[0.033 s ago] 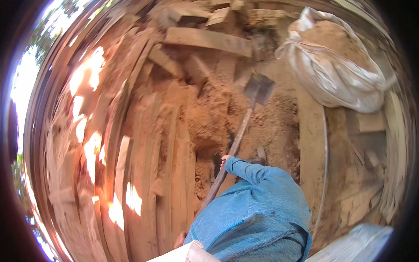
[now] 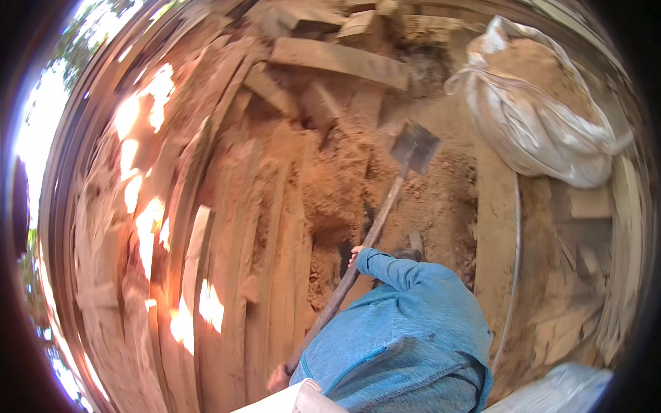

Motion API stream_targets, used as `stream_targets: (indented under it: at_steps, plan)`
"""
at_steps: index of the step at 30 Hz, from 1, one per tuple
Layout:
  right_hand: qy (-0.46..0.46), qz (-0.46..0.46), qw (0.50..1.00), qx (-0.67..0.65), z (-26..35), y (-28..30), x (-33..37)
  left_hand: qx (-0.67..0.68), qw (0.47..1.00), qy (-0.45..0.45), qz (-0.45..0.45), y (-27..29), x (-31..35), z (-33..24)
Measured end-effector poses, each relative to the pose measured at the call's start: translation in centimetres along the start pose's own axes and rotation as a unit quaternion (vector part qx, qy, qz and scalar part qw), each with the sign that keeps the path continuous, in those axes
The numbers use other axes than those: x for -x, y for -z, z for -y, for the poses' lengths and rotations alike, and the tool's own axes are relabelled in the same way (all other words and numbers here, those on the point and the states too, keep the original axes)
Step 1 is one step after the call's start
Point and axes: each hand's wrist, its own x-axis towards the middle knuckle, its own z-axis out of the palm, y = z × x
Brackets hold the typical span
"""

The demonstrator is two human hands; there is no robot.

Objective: The person uses a pickaxe to break up and shovel sawdust from a pile into a large white sack. They repeatedly scoop and transfer the material, then lift and adjust the sack to settle the contents.

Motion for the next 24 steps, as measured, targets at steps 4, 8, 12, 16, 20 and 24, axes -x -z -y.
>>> stream_targets:
  at_steps: [4, 8, 12, 16, 20, 24]
  plan:
    - [-0.027, 0.174, 0.984, -0.025, -0.3, 0.0, -4.6, -0.150, 0.979, -0.036, -0.132, 6.6, -5.6, -2.8]
    - [-0.070, 0.054, 0.986, 0.139, 5.9, -2.6, -3.2, -0.217, 0.956, -0.112, -0.161, 12.9, -13.9, -8.4]
    - [-0.065, 0.028, 0.997, 0.028, 11.3, -4.8, 1.1, -0.252, 0.924, -0.215, -0.191, 16.6, -21.9, -14.7]
    - [-0.215, 0.021, 0.968, -0.124, 17.8, -6.0, 4.8, -0.274, 0.896, -0.284, -0.204, 18.3, -30.5, -20.6]
    - [-0.194, 0.249, 0.949, 0.004, 24.3, -3.6, 7.3, -0.265, 0.880, -0.323, -0.225, 18.7, -38.9, -23.3]
    - [0.059, 0.126, 0.984, -0.109, 31.1, 0.5, 8.2, -0.247, 0.875, -0.343, -0.237, 16.6, -48.4, -23.0]
